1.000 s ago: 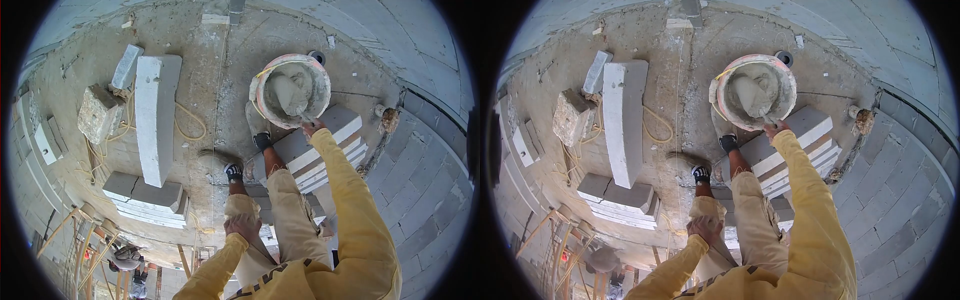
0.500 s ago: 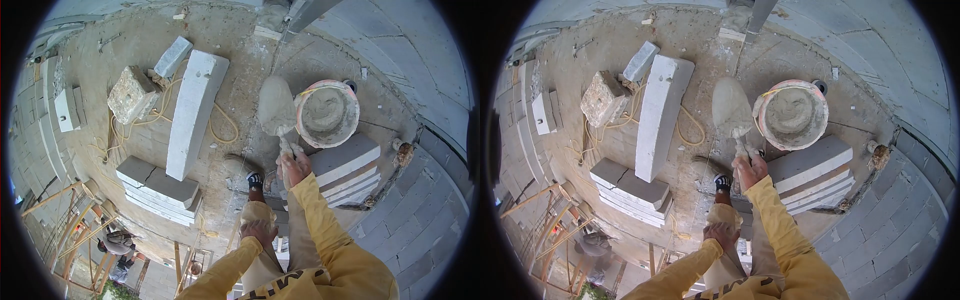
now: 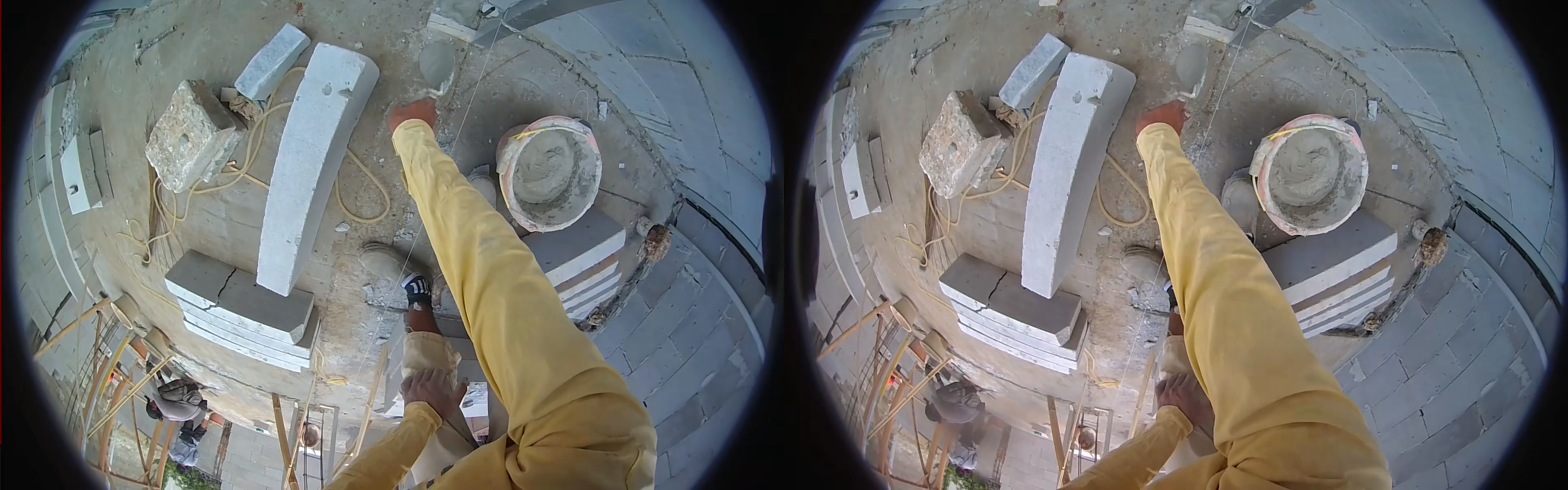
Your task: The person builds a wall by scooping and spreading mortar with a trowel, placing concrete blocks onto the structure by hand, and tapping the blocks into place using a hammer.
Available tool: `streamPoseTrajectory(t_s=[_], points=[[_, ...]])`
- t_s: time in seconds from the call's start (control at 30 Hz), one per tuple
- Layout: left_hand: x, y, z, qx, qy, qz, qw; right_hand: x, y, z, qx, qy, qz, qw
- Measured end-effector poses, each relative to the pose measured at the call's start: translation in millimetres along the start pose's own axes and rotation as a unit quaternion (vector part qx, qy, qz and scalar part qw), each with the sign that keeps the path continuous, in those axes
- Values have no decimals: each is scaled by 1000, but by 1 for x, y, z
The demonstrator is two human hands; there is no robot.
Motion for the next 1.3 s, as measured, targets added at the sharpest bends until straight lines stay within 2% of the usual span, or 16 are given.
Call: streamPoseTrajectory(t_s=[0.13, 0.23, 0.33, 0.43, 0.47, 0.53, 0.57, 0.67, 0.77, 0.9, 1.07, 1.13, 1.17, 1.2, 1.27, 1.3], points=[[0, -2, -1, 8, -10, 8, 1000, -22, 3, 0, -57, -81, 116, 988], [-1, -11, -2, 31, -15, 15, 999, -11, -19, 11, -77, -15, 27, 997], [-1, -15, -3, 36, -15, 11, 999, -5, -29, 12, -152, -78, -21, 985], [0, -16, -4, 42, -13, 4, 999, -15, -23, -10, -55, 12, -22, 998], [0, -16, -3, 18, -6, 17, 1000, -21, -22, -11, -68, 77, -141, 985], [2, -15, -3, -31, 6, 38, 999, -27, -10, -10, -90, 204, -373, 901], [4, -14, -3, -33, 4, 31, 999, -28, -3, -6, -86, 271, -501, 817], [0, -13, -4, -25, 5, 20, 999, -21, 0, 20, -30, 315, -620, 719], [-3, -13, -4, 14, -8, 10, 1000, -22, 0, 68, 37, 314, -615, 723], [-5, -8, -5, 50, -23, -21, 998, 2, -47, 150, 101, 201, -486, 845], [-11, -1, -5, 30, -23, -33, 999, 0, -137, 229, 85, 87, -499, 858], [-15, 1, -6, 30, -23, -30, 999, -21, -194, 245, 55, -11, -415, 908], [-17, -1, -4, -22, -6, -9, 1000, -40, -219, 249, 47, 36, -358, 932], [-20, 0, -2, -20, -3, -12, 1000, -59, -245, 253, 42, 83, -302, 949], [-25, -3, -2, -26, -3, -20, 999, -134, -294, 243, 45, 89, -80, 992], [-27, -4, -2, -25, -2, -26, 999, -144, -322, 224, 63, 37, 93, 993]])
Point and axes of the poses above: each hand's wrist, its own z-axis away from the middle knuckle, its own y-axis out of the palm, x = y × z, the point moved 7 cm from there along -z, towards the middle knuckle, and after that the axes turned 15 degrees about -y, right-handed, at the moved point
